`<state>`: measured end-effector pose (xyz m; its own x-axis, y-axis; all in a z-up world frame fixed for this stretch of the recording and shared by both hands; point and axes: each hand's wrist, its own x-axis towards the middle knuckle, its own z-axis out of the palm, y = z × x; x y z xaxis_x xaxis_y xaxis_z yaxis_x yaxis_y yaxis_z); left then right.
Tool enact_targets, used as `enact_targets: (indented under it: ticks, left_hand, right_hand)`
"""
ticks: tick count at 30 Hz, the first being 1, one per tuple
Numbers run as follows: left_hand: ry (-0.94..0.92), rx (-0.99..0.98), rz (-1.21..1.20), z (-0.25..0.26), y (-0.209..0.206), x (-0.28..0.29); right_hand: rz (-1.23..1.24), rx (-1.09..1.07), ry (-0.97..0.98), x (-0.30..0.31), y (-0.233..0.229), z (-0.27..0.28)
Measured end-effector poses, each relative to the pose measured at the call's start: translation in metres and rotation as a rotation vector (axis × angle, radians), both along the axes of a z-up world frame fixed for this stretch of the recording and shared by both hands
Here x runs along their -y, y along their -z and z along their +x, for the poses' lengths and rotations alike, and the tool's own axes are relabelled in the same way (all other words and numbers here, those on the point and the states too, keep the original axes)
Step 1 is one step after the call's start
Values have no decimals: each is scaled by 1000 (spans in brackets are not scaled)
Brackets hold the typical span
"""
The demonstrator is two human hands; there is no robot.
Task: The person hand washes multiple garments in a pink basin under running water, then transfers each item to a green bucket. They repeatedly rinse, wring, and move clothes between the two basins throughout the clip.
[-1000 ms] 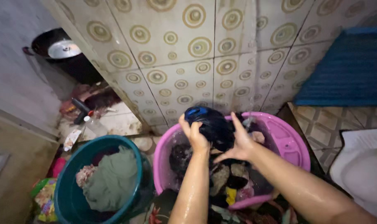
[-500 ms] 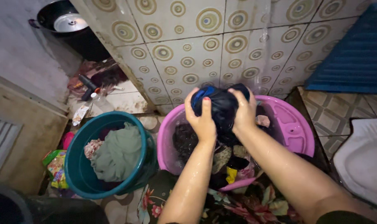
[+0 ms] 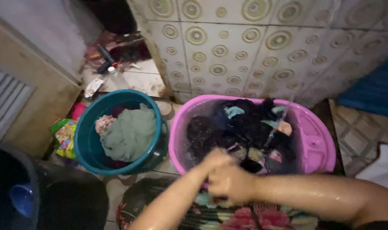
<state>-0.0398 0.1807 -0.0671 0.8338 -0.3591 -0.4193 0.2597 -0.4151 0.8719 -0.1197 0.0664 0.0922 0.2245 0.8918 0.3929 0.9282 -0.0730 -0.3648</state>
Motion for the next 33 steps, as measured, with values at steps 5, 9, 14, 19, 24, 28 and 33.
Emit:
enact_targets:
  ticks: [5, 9, 14, 19, 24, 28, 33]
  left_hand:
    - [-267, 279, 160, 21, -46, -46]
    - [-747, 562, -148, 37, -152, -157]
    - [-1125, 861, 440, 7, -210, -256]
    - [-799, 694, 654, 5, -193, -245]
    - [-356, 579, 557, 7, -180, -178]
    - [-222, 445, 562, 13, -186, -153]
    - [-241, 600, 518, 24, -191, -131]
  right_hand:
    - [1, 228, -72, -31, 3, 40]
    - [213, 215, 51, -89, -61, 103]
    - [358, -69, 245, -199, -79, 136]
    - [276, -216, 539, -213, 37, 181]
    - [-109, -181, 797, -126, 188, 193]
    - [-443, -77, 819, -102, 283, 167]
    - [-557, -463, 757, -99, 320, 140]
